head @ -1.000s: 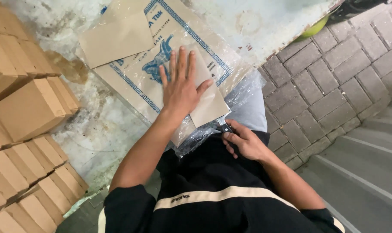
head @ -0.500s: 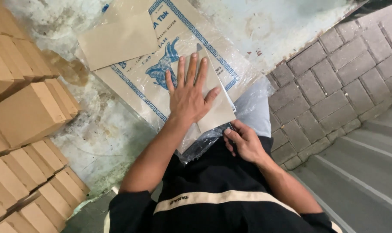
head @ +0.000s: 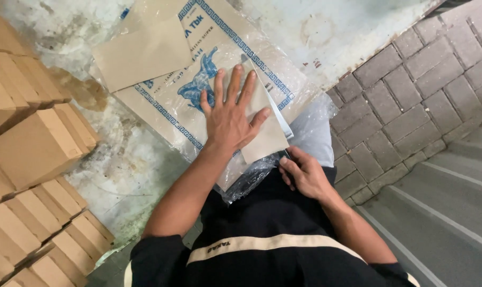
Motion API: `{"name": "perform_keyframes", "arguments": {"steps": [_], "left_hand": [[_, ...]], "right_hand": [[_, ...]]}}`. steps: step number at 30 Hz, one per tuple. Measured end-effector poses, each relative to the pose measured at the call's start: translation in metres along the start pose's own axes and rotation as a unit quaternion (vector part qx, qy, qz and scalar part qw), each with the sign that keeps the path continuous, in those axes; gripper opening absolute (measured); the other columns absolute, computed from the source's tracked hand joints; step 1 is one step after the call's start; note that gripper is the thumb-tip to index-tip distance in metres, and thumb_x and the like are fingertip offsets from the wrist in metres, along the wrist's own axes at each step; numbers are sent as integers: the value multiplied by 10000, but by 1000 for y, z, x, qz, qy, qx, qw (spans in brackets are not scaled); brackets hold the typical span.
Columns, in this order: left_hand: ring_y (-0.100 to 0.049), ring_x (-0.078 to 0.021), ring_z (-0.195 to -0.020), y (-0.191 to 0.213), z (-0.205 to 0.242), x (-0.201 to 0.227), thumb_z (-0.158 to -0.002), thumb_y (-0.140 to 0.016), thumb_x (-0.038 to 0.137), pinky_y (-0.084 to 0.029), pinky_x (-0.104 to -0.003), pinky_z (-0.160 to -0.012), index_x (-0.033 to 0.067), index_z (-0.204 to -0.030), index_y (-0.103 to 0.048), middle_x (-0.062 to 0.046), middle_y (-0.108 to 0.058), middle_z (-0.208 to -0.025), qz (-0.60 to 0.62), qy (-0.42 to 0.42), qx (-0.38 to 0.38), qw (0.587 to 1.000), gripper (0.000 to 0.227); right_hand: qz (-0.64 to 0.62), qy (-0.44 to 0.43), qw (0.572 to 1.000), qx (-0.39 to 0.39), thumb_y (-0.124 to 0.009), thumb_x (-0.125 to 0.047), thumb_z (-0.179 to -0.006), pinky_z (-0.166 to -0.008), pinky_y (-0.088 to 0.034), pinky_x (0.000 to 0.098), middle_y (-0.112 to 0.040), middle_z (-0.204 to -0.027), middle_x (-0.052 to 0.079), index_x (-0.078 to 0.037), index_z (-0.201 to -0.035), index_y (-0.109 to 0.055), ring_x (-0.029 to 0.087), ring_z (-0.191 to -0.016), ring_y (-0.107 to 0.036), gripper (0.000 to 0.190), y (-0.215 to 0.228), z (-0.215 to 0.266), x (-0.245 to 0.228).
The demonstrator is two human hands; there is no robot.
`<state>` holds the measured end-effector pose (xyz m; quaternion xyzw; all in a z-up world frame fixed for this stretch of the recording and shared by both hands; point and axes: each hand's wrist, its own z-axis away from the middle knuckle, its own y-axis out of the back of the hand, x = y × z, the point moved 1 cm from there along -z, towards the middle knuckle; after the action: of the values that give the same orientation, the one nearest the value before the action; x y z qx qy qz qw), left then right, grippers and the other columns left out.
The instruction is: The person assembles small cardboard boxes by folding flaps and tucking them into place. They also use a knife to cut a plastic-wrapped sheet of paper and place it inside the boxes. The person repeats this process with multiple boxes.
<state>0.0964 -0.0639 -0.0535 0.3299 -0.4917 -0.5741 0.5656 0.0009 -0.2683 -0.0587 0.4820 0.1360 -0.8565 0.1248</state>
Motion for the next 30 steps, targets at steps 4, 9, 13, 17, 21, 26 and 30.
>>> {"name": "perform_keyframes", "arguments": {"steps": [4, 9, 13, 17, 21, 26, 30], "left_hand": [[-19, -455, -1486, 9, 1, 2, -919, -298, 777, -135, -718, -987, 302, -1600, -149, -112, -93, -1660, 23, -14, -10, 1000, 844], [-52, -473, -1465, 8, -8, 2, -900, -341, 802, -193, -705, -945, 318, -1600, -149, -59, -91, -1666, 3, -25, 6, 1000, 873], [-62, -485, -1459, 6, -10, -6, -893, -376, 797, -223, -724, -953, 316, -1605, -143, 9, -67, -1674, 25, -44, -5, 999, 890], [-84, -453, -1464, 1, -16, -19, -880, -360, 815, -235, -699, -942, 341, -1605, -128, 44, -59, -1674, -1, -55, 5, 998, 896], [-119, -445, -1463, -1, -14, -19, -895, -371, 816, -234, -708, -949, 326, -1607, -144, 55, -82, -1672, -6, -72, 40, 997, 893], [-12, -471, -1484, 3, -9, -17, -882, -356, 820, -117, -730, -1027, 295, -1603, -183, 36, -95, -1672, 11, -96, 44, 994, 908], [-1, -470, -1488, 7, -15, -20, -877, -354, 823, 2, -748, -1065, 280, -1601, -201, 22, -107, -1668, 18, -104, 49, 993, 918]], "right_hand": [[54, -22, 998, -12, -527, -128, -970, -412, -480, 313, -578, -482, 107, 17, -982, -643, 221, -346, -578, 186, 9, 8, -15], [-10, -10, 1000, -11, -517, -104, -970, -387, -483, 312, -597, -527, 131, 22, -976, -635, 221, -347, -581, 173, 2, 0, -4], [-109, -4, 994, -5, -516, -42, -958, -354, -493, 331, -612, -651, 170, 52, -1013, -625, 222, -389, -597, 154, 3, -2, 20], [-141, -9, 990, -8, -510, -13, -953, -350, -506, 336, -591, -687, 176, 77, -1074, -609, 220, -417, -594, 181, 0, -7, 16], [-142, 21, 990, 4, -507, -20, -957, -335, -497, 332, -588, -699, 185, 92, -1088, -601, 220, -406, -587, 196, -5, -4, 25], [-120, 26, 992, 23, -517, -39, -962, -317, -464, 317, -608, -661, 183, 88, -1046, -629, 223, -352, -576, 189, -12, -1, 29], [-111, 35, 993, 35, -522, -40, -958, -327, -470, 344, -594, -676, 189, 88, -1131, -595, 232, -367, -576, 228, -9, 2, 28]]}}
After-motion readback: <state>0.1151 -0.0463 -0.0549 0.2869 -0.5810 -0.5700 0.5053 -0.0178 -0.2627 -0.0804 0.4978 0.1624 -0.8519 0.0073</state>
